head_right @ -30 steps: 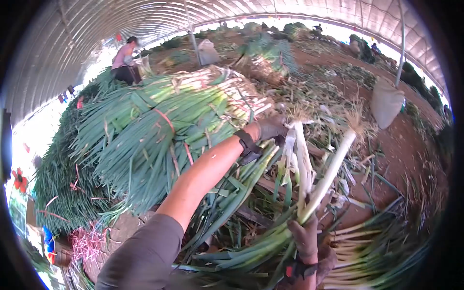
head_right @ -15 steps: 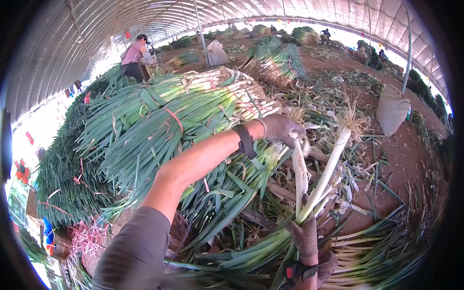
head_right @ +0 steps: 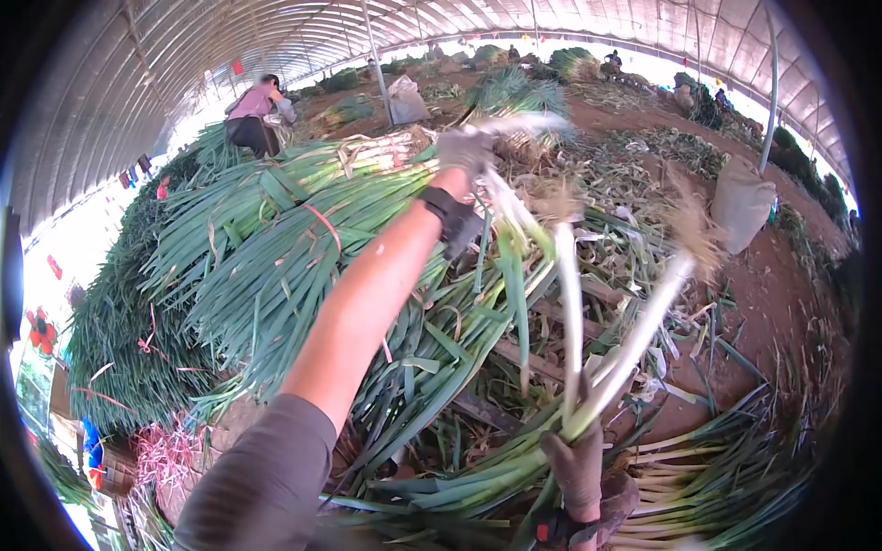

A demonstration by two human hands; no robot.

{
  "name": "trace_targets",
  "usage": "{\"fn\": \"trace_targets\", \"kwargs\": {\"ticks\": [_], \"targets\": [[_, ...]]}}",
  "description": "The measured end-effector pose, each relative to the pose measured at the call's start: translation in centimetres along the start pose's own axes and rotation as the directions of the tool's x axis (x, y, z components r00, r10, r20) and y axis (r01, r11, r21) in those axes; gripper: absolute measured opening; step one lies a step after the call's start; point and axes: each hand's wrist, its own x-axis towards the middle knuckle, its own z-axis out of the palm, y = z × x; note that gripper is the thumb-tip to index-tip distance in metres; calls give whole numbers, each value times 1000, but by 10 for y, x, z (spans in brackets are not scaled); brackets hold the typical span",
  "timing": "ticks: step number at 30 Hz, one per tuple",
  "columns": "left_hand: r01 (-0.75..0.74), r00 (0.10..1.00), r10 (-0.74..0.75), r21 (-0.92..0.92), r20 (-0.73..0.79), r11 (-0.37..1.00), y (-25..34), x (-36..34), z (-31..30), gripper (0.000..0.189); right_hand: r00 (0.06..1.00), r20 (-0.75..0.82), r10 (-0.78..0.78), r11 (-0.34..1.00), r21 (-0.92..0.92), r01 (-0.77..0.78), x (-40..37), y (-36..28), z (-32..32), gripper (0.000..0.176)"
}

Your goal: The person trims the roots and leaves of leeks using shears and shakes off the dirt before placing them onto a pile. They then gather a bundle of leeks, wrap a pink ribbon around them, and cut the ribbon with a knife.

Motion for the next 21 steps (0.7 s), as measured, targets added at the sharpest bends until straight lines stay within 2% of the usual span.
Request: {"fn": "trace_targets", "kwargs": {"ticks": [1,2,3,4,5,6,7,8,9,10,11,12,13,14,15,16,17,18,19,20,21], "targets": [[29,997,-27,34,-75,999,3,-2,-30,20,998,-59,1,998,55,2,-5,5,-6,89],[88,982,-112,-160,-149,983,17,-32,-46,17,994,-110,5,984,180,15,-5,-1,-10,89],[-274,961,273,199,30,941,-14,-39,-35,17,982,-185,-28,976,208,67,1,6,-16,88],[-623,782,538,438,316,648,-54,-45,-21,17,964,-259,-61,965,231,124,11,18,-25,88],[-765,573,571,134,588,629,-74,-80,-3,17,964,-266,-30,973,214,89,13,26,-36,77],[-693,513,285,195,810,694,-81,-132,2,19,962,-272,2,979,197,54,16,35,-48,65],[-590,422,-93,351,902,727,-81,-194,-8,28,960,-277,27,984,178,24,18,38,-52,59],[-525,272,-385,472,882,709,-74,-248,-18,40,958,-282,51,988,155,-7,20,40,-55,52],[-496,132,-546,532,827,686,-65,-286,-20,52,950,-308,53,982,190,6,18,46,-54,38],[-669,-105,-536,339,838,662,-84,-303,9,51,958,-282,54,989,150,-12,17,46,-56,40],[-771,-332,-538,105,775,628,-98,-308,35,50,958,-279,62,987,161,-17,16,43,-54,39],[-487,-270,-351,187,897,853,-85,-278,35,46,959,-273,73,984,174,-26,15,41,-51,38],[-348,-58,-211,178,976,920,-68,-243,37,52,961,-261,87,984,174,-42,16,41,-50,38],[-289,250,-84,157,965,944,-44,-200,48,58,964,-247,97,983,172,-55,17,40,-49,38],[-224,520,17,117,854,967,-20,-160,56,65,966,-235,105,984,167,-67,19,39,-49,38],[-172,718,98,39,689,984,6,-126,58,72,967,-239,87,985,165,-48,20,40,-49,37],[-140,837,149,-56,527,989,34,-101,56,80,967,-245,67,986,165,-27,23,44,-48,37],[-131,884,178,-138,431,982,56,-89,55,88,967,-249,49,987,163,-8,26,48,-48,37],[-149,884,218,-192,415,970,74,-89,58,96,966,-253,42,987,160,-1,28,51,-48,37],[-188,857,274,-230,436,955,84,-100,66,104,966,-255,38,987,160,4,30,54,-47,38],[-238,760,342,-253,552,938,85,-124,80,112,967,-255,29,986,166,14,33,57,-46,39]]}}
